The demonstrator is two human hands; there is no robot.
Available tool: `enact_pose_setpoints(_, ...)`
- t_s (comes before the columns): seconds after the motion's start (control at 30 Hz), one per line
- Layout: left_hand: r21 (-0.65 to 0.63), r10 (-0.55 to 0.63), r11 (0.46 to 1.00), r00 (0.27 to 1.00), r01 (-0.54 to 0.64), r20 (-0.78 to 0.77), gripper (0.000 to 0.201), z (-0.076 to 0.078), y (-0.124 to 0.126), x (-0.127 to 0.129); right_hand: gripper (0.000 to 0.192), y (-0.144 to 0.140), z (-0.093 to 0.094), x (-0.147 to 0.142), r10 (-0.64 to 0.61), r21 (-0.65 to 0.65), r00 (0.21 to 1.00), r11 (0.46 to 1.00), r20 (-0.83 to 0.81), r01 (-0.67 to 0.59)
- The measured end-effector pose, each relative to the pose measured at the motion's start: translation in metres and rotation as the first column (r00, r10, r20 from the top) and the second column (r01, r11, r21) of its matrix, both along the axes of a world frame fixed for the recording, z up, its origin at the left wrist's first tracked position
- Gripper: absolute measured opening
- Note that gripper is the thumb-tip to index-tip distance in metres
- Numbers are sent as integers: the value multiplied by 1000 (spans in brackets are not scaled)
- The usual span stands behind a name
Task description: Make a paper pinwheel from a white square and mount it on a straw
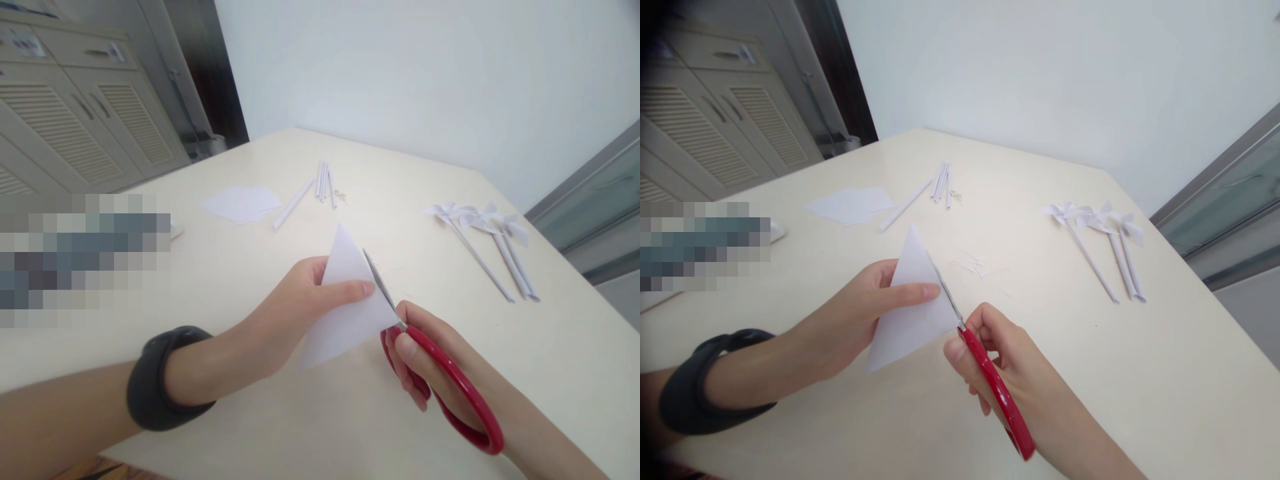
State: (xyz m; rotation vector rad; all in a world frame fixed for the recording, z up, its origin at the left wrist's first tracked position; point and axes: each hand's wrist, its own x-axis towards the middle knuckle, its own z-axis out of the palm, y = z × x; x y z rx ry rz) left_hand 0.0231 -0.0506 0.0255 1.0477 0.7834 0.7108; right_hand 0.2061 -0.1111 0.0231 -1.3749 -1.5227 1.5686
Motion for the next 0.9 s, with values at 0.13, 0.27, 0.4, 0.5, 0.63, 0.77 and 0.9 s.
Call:
enact_pose_setpoints(0.13,-10,-21,1000,999,21,34,27,-1,1,-1,33,-1,-4,-2,-34,-5,998,999,-48,34)
enact_pose_setpoints(0.27,-24,0,1000,1000,0,28,27,0,0,0,33,-2,-3,-3,-45,-20,998,999,-50,44)
enact_pose_setpoints(0.4,-26,1,1000,1000,-1,22,27,1,-1,1,32,-2,0,-2,-66,-54,998,996,4,66)
enact_pose_setpoints(0.5,-18,-9,1000,1000,9,22,28,1,-1,1,32,-3,-1,-2,-70,-71,997,995,-15,68)
enact_pose_setpoints(0.63,-7,-28,1000,999,28,30,31,1,-1,0,33,-4,-1,-2,-75,-76,997,994,-12,74)
enact_pose_setpoints(0.77,6,-50,999,997,50,53,31,1,0,0,33,-3,1,-1,-51,-61,999,997,11,52)
enact_pose_setpoints(0.9,29,-53,998,995,51,86,29,-1,2,-1,34,0,3,0,-48,-49,998,998,37,50)
